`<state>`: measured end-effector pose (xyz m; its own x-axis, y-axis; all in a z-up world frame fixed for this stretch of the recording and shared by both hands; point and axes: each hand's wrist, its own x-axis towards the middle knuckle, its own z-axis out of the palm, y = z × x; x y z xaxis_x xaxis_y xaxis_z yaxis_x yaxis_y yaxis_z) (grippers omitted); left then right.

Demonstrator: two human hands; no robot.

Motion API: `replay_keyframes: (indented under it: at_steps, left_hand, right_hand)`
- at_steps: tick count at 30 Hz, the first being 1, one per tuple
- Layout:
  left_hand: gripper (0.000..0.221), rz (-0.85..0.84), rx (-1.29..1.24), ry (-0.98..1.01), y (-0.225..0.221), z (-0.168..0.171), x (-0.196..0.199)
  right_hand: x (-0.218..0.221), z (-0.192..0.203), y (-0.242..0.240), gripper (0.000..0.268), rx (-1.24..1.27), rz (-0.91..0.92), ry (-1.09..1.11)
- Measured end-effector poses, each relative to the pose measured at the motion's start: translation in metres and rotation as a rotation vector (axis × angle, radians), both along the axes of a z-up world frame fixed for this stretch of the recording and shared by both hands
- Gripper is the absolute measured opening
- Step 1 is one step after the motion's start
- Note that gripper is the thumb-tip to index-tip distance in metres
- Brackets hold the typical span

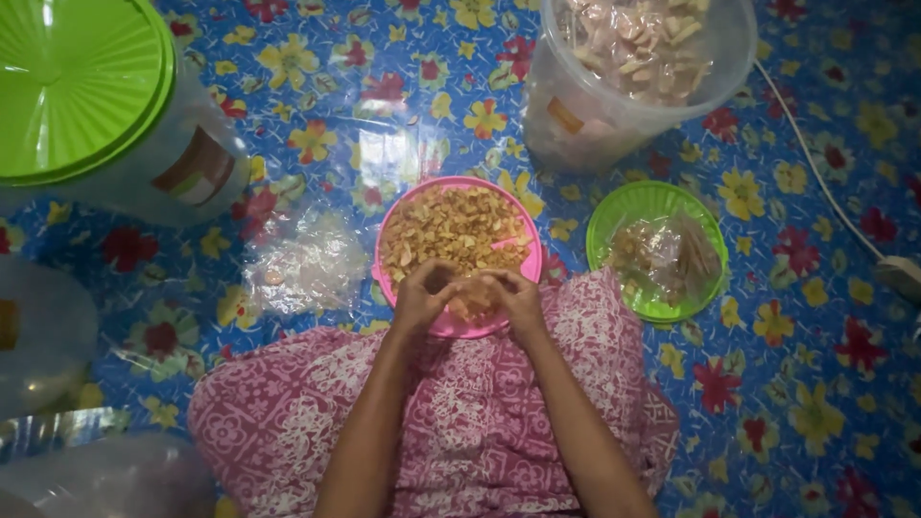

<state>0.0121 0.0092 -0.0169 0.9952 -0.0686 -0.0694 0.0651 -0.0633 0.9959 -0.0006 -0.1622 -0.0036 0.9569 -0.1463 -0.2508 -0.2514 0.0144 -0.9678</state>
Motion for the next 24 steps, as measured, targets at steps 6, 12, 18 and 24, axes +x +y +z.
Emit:
replay_keyframes:
  at_steps: [6,12,18,24]
  left_hand:
    - [0.033,-0.055,0.06,0.019,-0.001,0.01,0.003]
    - [0.011,-0.087,0.189,-0.095,-0.002,0.003,0.004]
    - [0.014,-0.072,0.334,-0.187,0.004,-0.04,0.012]
    - [0.015,-0.02,0.235,-0.125,0.0,-0.014,0.007]
  right_hand:
    - [0.004,-0.028,-0.005,0.026,-0.098,0.102,0.033]
    - [0.008,-0.033,-0.003,0.014,-0.16,0.134,0.027]
    - [0.009,-0.054,-0.006,0.016,-0.251,0.234,-0.157]
    - [0.007,-0.06,-0.009,0.015,-0.215,0.201,-0.185]
